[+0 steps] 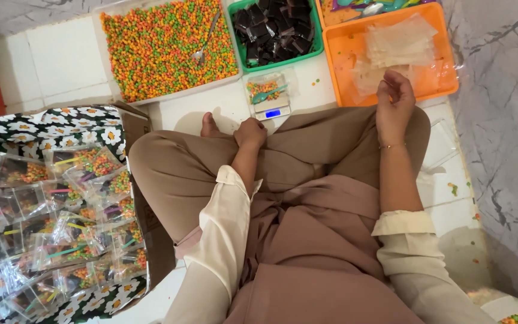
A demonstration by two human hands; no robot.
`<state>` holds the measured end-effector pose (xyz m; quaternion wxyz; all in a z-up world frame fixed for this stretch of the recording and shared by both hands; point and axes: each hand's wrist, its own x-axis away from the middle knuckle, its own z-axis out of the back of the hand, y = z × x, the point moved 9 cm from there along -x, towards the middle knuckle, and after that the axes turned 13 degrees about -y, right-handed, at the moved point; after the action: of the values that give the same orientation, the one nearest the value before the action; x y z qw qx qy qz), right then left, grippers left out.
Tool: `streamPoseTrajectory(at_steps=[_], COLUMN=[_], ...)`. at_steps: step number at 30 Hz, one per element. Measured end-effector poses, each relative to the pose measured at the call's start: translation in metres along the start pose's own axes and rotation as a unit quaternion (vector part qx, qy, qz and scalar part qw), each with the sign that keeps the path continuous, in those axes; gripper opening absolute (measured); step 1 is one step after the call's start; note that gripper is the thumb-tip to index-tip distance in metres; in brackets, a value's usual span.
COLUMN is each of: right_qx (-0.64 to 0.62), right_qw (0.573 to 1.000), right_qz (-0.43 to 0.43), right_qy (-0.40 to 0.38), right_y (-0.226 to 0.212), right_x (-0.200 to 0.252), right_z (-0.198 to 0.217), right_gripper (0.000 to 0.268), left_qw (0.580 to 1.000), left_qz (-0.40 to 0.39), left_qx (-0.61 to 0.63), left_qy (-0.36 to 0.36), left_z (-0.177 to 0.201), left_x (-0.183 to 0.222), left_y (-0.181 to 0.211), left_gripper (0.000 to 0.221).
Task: Packaging small colorful candies into plastic bags, weighing them on a scale, and organizing them in a basket.
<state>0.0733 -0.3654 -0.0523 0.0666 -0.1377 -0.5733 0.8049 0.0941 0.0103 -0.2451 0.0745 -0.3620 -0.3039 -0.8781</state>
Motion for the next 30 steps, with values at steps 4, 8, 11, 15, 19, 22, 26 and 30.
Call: streamPoseTrajectory(at_steps=[4,8,11,15,19,22,26,30], right_qx=[0.009,0.013,0.028,0.067,0.091,0.141,0.169,0.197], right_qw=[1.000,1.000,1.000,0.998,0.994,0.988,0.974,0.927], right_qz=[-0.004,0.003,0.006,0.009,0.033,0.028,-0.006,-0.188], right_qy=[-0.004,0.003,-0.002,-0.020,-0.048,-0.061,-0.152,-0.258], right_y=[-0.004,-0.010,-0.014,-0.023,-0.038,-0.047,0.020,0.164], right_x=[0.004,0.004,0.003,0.004,0.005,0.005,-0.023,-0.057], right_z=[-0.001,-0.001,-0.006,-0.013,-0.023,-0.035,-0.089,-0.169], right_gripper=[0.027,0.021,0.021,0.018,0.016,0.016,0.018,0.043], left_qw=[1.000,0.982,0.978,0.983,0.975,0.974,0.968,0.968], left_qz=[-0.008,-0.034,-0.037,-0.053,-0.071,-0.104,-0.086,-0.082], left_qx=[-0.014,-0.173,-0.193,-0.151,-0.136,-0.126,-0.176,-0.171], left_qy=[0.019,0.063,0.067,0.085,0.160,0.158,0.159,0.162], left_z=[0.002,0.035,0.068,0.136,0.171,0.166,0.157,0.148], left_x=[0.010,0.039,0.052,0.095,0.127,0.131,0.121,0.098], left_y=[0.002,0.029,0.020,0.010,-0.009,-0.007,-0.002,-0.020], left_gripper=[0.020,0.018,0.021,0.032,0.022,0.022,0.022,0.023])
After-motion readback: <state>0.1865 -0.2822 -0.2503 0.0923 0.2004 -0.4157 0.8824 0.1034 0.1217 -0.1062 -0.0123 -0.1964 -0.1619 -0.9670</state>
